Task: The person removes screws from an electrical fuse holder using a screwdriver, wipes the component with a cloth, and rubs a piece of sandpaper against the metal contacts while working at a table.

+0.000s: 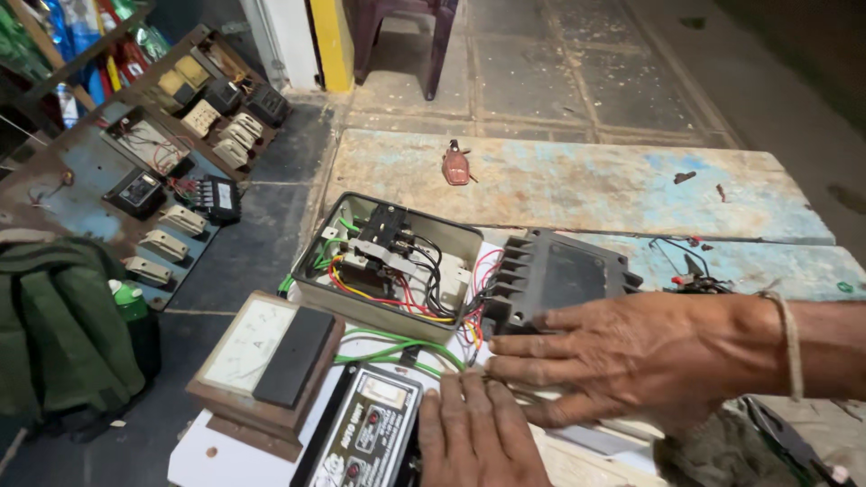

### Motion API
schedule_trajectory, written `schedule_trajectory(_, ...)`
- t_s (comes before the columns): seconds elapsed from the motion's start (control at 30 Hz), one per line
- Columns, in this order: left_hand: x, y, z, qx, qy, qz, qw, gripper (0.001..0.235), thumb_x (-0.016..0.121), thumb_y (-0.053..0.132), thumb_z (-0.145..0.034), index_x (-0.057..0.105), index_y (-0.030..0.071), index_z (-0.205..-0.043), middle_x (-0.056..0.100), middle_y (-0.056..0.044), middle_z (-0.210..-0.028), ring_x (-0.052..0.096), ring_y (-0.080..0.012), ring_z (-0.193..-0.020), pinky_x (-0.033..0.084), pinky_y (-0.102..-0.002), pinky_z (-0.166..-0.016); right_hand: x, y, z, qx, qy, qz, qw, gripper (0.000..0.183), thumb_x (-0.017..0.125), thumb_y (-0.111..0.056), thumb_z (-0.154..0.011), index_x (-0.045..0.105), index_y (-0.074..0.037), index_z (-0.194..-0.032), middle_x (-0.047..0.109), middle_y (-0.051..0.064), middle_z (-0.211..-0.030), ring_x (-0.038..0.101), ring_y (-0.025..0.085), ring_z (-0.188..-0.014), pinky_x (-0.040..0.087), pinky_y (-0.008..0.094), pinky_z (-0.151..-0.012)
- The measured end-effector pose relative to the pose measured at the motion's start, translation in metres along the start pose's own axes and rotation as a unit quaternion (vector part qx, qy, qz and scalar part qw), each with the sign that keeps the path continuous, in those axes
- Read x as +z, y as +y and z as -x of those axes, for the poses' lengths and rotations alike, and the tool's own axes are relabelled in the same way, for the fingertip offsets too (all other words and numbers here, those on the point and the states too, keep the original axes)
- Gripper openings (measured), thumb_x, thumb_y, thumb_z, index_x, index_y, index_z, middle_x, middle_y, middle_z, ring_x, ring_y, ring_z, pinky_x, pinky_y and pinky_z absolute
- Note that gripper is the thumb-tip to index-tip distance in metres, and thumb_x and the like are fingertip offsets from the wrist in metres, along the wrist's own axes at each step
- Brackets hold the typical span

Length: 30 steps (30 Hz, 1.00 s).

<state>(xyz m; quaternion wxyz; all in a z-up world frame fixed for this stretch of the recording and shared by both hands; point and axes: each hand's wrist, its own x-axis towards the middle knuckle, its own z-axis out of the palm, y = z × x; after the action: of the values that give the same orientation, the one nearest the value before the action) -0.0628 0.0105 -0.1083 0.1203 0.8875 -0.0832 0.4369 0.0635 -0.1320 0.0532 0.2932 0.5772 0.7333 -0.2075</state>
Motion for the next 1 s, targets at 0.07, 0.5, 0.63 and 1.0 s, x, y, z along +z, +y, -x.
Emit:
schedule_trajectory(0.07, 0.020, 0.000, -0.001, -0.007, 0.063, -0.056, 0.996, 0.020, 0.062, 0.015, -0.093, 0.067, -0.003, -0.096, 0.073, -0.025, -0.095, 0.073, -0.0422, -0.098, 0.056, -0.059, -0.089, -0.007, 0.006, -0.003, -0.020, -0.069, -0.023, 0.997, 0.088, 0.075, -0.020, -0.070, 0.035, -0.013, -0.148, 0.001, 0.034, -0.168, 0.006, 0.047, -0.154, 0.009, 0.054, -0.116)
schedule_trajectory(0.5, 0.068, -0.017, 0.012, 0.054, 0.226, -0.115, 0.966, 0.019, 0.067, 0.014, -0.096, 0.063, 0.004, -0.081, 0.066, -0.012, -0.070, 0.073, -0.0299, -0.075, 0.058, -0.049, -0.074, -0.011, 0.008, 0.004, -0.039, 0.072, -0.055, 0.995, 0.090, 0.075, -0.034, -0.065, 0.038, -0.008, -0.143, 0.017, 0.033, -0.161, 0.017, 0.046, -0.152, 0.013, 0.056, -0.116)
schedule_trajectory(0.63, 0.067, -0.016, 0.013, 0.060, 0.216, -0.107, 0.969, 0.018, 0.067, 0.015, -0.096, 0.063, 0.004, -0.082, 0.067, -0.011, -0.070, 0.072, -0.0292, -0.074, 0.058, -0.048, -0.074, -0.011, 0.008, 0.007, -0.038, 0.064, -0.066, 0.995, 0.092, 0.075, -0.039, -0.066, 0.037, -0.010, -0.145, 0.014, 0.033, -0.163, 0.014, 0.045, -0.153, 0.011, 0.057, -0.116)
schedule_trajectory(1.0, 0.059, -0.020, 0.011, 0.050, 0.191, -0.096, 0.976, 0.014, 0.068, 0.015, -0.094, 0.065, 0.006, -0.084, 0.067, -0.009, -0.070, 0.072, -0.0273, -0.073, 0.058, -0.047, -0.074, -0.041, 0.018, 0.010, -0.035, -0.066, -0.086, 0.993, 0.100, 0.077, -0.052, -0.069, 0.033, -0.015, -0.152, 0.003, 0.031, -0.167, 0.005, 0.045, -0.155, 0.006, 0.059, -0.116)
